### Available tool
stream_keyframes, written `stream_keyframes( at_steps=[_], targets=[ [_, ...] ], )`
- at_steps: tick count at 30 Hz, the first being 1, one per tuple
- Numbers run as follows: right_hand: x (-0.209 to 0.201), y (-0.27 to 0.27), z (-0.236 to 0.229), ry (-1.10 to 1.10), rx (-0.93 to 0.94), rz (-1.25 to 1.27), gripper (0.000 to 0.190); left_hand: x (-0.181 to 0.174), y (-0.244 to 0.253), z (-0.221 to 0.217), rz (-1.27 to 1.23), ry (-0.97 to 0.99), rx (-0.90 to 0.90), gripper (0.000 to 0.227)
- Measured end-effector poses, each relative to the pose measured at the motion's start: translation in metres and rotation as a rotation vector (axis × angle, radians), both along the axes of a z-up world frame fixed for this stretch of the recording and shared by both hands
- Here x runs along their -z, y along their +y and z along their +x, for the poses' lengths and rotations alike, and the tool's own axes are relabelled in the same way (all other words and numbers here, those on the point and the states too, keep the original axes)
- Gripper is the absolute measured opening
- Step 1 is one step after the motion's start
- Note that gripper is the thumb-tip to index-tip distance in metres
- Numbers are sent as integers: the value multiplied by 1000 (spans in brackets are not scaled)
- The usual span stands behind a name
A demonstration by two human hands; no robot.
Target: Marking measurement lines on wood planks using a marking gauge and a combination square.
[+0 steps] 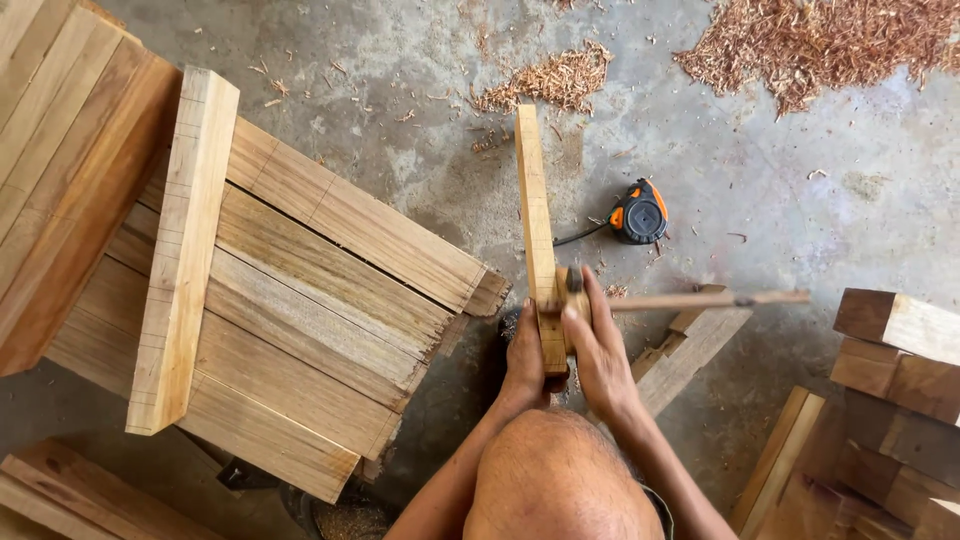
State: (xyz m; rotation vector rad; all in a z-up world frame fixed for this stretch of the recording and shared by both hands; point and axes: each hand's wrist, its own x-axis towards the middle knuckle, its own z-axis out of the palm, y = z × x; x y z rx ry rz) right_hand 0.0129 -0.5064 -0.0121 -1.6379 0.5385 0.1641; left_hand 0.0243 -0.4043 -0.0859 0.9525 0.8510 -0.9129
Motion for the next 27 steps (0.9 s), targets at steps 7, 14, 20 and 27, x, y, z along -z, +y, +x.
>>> stream_keyframes(
  at_steps=[7, 14, 20, 27],
  targets=[
    [19, 3, 9, -9, -8, -55, 65, 8, 2, -5, 23, -18, 35, 69],
    [-2, 10, -3, -3, 4, 32, 67, 18, 4, 2, -19, 26, -64, 66],
    [29, 4, 5, -48, 6, -33, 64, 12, 4, -13, 35, 54, -13, 72],
    [5, 4, -14, -70, -32, 5, 67, 38, -4, -9, 17, -125, -31, 70]
  ],
)
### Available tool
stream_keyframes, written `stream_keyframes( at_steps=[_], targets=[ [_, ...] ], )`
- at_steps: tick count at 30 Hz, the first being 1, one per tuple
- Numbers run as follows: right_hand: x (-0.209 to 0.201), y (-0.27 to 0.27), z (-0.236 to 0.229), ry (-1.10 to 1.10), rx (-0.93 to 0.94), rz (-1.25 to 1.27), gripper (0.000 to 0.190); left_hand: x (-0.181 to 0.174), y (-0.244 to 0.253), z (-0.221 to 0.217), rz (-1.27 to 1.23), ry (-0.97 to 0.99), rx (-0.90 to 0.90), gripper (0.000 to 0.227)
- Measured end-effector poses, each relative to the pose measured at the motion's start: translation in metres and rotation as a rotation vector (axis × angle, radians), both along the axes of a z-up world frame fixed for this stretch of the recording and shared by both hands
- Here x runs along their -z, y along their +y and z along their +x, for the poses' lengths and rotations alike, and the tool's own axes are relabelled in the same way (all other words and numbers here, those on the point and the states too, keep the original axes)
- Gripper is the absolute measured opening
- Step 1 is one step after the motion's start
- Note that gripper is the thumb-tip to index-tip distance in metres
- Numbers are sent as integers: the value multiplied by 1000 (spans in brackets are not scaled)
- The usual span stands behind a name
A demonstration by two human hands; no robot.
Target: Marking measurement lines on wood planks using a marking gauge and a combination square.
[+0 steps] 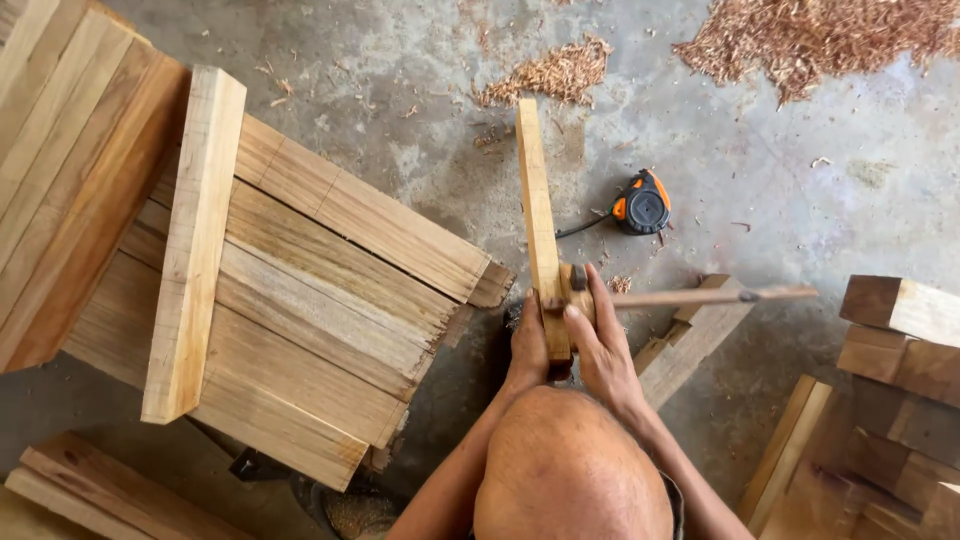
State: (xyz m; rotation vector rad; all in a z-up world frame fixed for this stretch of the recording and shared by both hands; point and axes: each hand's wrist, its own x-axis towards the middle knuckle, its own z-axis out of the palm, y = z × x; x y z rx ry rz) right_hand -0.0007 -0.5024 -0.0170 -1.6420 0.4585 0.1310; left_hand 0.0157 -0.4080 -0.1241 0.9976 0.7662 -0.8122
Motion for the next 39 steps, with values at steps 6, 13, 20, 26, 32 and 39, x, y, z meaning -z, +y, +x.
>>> stream_keyframes(
  at_steps=[6, 13, 20, 26, 32, 39],
  targets=[
    [24, -4, 24, -8, -5, -135, 64, -9, -3, 2, 17, -66, -10, 66],
    [7, -2, 15, 82, 97, 59, 65, 52, -13, -32, 124, -350, 40, 64],
    [25, -11, 13, 32, -4, -53, 60, 1, -13, -3, 100, -174, -8, 65],
    [39, -15, 33, 146, 166, 185, 60, 3, -15, -4, 250, -266, 75, 69],
    [46, -29, 23, 208, 325, 486, 57, -60, -4, 8, 326, -179, 275, 67],
    [26, -14, 35, 187, 336, 463, 59, 30, -27, -20, 39, -365, -81, 70]
  ],
)
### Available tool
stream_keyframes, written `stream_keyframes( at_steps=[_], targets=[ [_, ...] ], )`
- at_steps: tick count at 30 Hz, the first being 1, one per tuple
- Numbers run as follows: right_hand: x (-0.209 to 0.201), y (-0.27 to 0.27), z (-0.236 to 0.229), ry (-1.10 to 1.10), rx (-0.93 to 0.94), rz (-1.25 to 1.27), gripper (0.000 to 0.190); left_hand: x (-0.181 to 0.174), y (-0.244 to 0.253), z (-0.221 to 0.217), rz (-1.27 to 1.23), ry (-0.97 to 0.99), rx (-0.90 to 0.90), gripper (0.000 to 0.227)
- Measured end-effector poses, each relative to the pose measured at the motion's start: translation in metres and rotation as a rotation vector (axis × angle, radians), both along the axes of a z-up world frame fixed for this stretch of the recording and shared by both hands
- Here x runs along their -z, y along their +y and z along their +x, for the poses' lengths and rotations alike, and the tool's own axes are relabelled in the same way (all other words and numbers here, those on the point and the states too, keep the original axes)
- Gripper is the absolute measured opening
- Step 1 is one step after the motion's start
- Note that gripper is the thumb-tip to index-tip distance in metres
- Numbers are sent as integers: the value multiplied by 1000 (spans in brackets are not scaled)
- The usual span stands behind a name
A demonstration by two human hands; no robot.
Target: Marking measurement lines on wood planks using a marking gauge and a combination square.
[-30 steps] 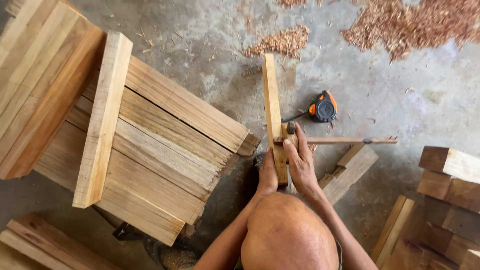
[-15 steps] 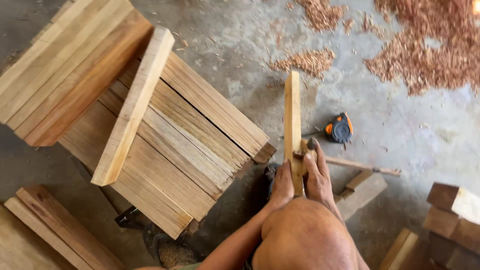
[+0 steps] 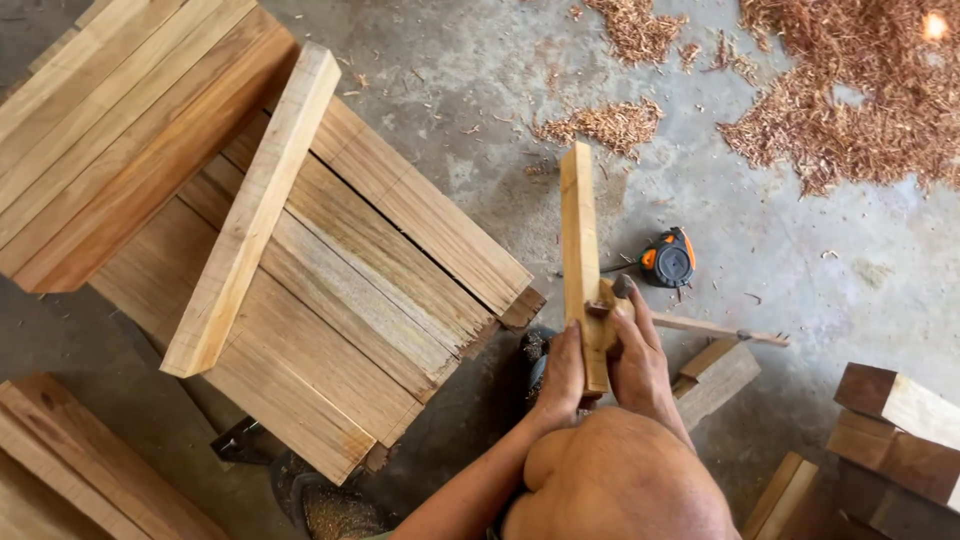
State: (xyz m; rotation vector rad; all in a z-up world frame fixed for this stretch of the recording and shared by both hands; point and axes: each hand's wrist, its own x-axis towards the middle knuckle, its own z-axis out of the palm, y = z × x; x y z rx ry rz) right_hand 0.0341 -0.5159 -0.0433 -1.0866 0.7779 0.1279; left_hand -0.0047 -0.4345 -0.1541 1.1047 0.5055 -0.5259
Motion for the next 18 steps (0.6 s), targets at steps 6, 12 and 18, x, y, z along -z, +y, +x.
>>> stream_keyframes(
  at_steps=[6, 12, 18],
  targets=[
    [-36, 13, 22, -19, -230, -317, 63, -79, 35, 25, -364, 500, -88, 59],
    [2, -6, 60, -203, -239, -421, 68, -40, 30, 7, -293, 520, -56, 64],
    [16, 11, 64, -154, -378, -507, 68, -52, 30, 14, -124, 513, -32, 70]
  ],
)
